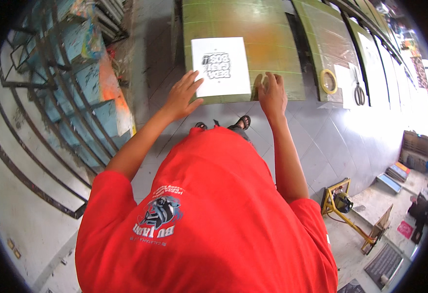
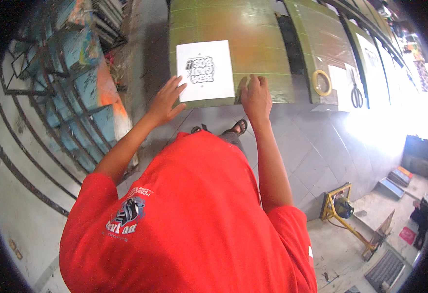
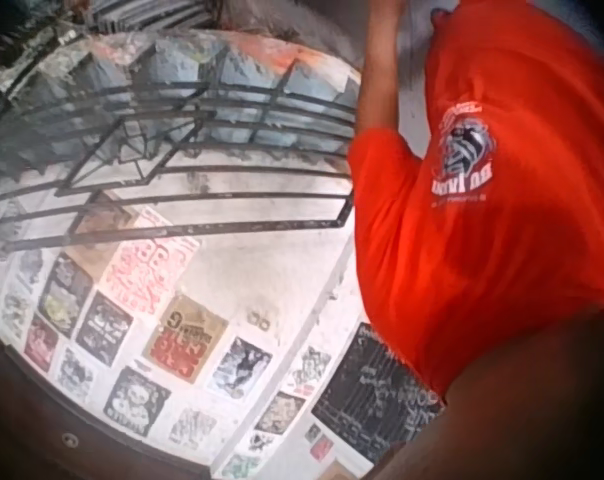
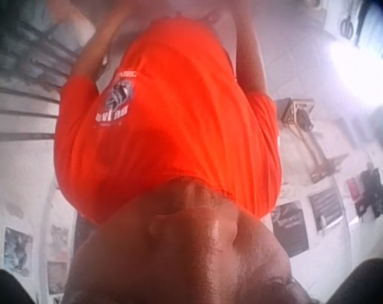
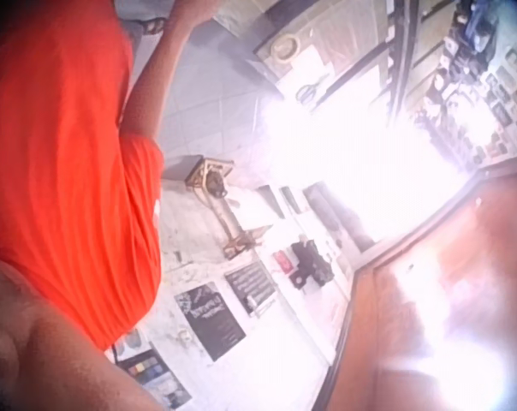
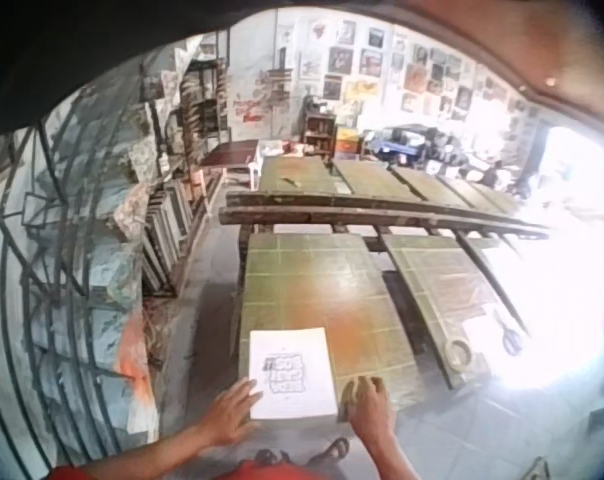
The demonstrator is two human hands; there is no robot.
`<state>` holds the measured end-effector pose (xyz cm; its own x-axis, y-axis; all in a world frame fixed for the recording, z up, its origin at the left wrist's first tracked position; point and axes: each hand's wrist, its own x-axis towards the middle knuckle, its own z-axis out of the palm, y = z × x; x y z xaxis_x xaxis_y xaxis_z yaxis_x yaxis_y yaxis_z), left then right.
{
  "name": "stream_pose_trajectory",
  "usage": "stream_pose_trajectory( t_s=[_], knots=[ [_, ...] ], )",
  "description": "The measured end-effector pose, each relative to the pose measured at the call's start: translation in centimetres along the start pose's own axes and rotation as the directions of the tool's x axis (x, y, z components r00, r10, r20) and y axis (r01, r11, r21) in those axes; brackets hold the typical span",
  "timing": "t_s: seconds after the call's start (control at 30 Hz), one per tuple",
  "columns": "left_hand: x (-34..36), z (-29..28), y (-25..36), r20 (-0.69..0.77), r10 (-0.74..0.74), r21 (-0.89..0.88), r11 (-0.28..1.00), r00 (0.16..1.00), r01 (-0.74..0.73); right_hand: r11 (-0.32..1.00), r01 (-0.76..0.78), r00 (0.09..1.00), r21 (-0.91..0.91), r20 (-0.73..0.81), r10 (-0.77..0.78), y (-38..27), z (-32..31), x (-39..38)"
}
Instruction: The person prepares screen printing stencils by cutting and applying adhesive tape to align paper templates on a series of printing screens, then lowers each screen to verify the placement.
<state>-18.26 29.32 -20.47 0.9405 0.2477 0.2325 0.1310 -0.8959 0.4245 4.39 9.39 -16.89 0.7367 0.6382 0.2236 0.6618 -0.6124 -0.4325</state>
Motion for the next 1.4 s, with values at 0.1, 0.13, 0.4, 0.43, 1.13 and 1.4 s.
stream_pose_trajectory(
  t_s=[0.1,0.13,0.4,0.43,1.13,1.4],
  knots=[
    [0.3,-0.8,-0.2,-0.008,-0.037,-0.069,0.997,0.999,0.036,0.992,-0.078,0.996,0.102,-0.023,0.08,3.2,-2.5,-0.9],
    [0.5,-1.1,-0.3,-0.037,-0.065,-0.15,0.987,0.997,0.058,0.988,-0.103,0.993,0.116,-0.042,0.108,4.3,-3.7,-0.8],
    [8.9,-2.8,7.6,-0.258,-0.068,-0.21,0.978,0.964,0.013,0.889,-0.416,0.859,0.194,-0.238,0.454,22.7,-12.4,1.4],
    [11.1,-2.2,9.6,-0.236,-0.023,-0.252,0.967,0.971,-0.039,0.858,-0.451,0.834,0.245,-0.227,0.503,24.6,-13.0,1.6],
    [32.9,16.8,29.0,0.107,-0.049,-0.432,0.897,0.993,0.091,0.692,-0.262,0.963,0.673,0.139,0.229,32.2,-14.7,6.3],
    [30.9,13.3,29.4,0.284,-0.179,-0.847,0.414,0.942,0.334,0.36,-0.272,0.962,0.892,0.244,0.121,29.4,-18.2,8.0]
  ],
)
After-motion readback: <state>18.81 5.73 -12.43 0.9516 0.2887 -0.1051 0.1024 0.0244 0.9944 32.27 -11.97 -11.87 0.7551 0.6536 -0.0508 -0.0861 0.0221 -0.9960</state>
